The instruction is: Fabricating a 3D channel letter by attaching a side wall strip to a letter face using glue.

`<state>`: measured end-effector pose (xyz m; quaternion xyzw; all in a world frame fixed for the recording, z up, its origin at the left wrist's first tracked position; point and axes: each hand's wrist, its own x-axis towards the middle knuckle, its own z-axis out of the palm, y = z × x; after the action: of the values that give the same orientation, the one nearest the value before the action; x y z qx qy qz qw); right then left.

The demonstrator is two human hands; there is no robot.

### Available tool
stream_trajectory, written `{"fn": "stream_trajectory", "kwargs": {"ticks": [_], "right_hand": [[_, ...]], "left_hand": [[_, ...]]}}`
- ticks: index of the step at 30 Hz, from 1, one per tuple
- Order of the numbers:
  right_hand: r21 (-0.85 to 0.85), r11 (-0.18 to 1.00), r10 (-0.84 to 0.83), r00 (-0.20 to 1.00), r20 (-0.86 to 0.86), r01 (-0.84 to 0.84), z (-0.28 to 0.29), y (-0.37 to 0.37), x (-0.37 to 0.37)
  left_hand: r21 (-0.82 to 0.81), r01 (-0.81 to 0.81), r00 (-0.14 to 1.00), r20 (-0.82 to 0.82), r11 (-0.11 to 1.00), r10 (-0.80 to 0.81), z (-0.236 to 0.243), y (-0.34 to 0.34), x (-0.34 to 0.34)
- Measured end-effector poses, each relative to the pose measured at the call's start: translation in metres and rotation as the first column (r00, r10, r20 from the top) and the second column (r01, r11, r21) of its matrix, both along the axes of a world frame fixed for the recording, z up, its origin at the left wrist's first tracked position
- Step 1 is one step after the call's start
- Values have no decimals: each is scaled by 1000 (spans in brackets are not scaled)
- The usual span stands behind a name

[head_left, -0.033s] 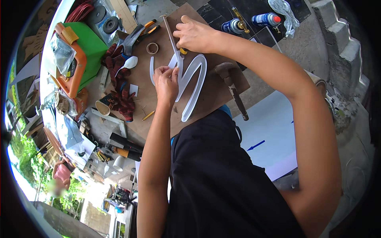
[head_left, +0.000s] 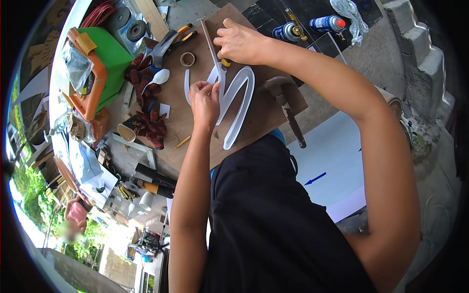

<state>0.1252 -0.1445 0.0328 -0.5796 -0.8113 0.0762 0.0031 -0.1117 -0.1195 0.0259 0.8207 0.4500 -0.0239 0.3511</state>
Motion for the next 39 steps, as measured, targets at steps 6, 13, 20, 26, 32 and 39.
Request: {"fn": "stream_trajectory", "kwargs": {"ticks": [6,13,20,26,32,39], "right_hand": [[-1,1000,20,1000,13,-20,8,3,1],[34,999,41,999,17,-42,4,5,2],[-42,999,24,998,61,-21,8,8,3],[-96,995,27,999,46,-22,10,11,8],[-48,999,19,1000,5,-18,8,0,2],[-17,1000,3,1000,-14,-3,4,-1,4]], "left_hand": [[10,1,1000,16,1000,-1,-1,-1,0],[5,-7,1000,6,1000,7,-1,0,1],[0,-20,1000,7,1000,20,-3,1,1],[-6,-28,1000,7,1000,28,-2,1,2],[-14,-19,1000,1,1000,19,-1,1,1],[-43,-13,1000,-10,999,13,0,3,2]]}}
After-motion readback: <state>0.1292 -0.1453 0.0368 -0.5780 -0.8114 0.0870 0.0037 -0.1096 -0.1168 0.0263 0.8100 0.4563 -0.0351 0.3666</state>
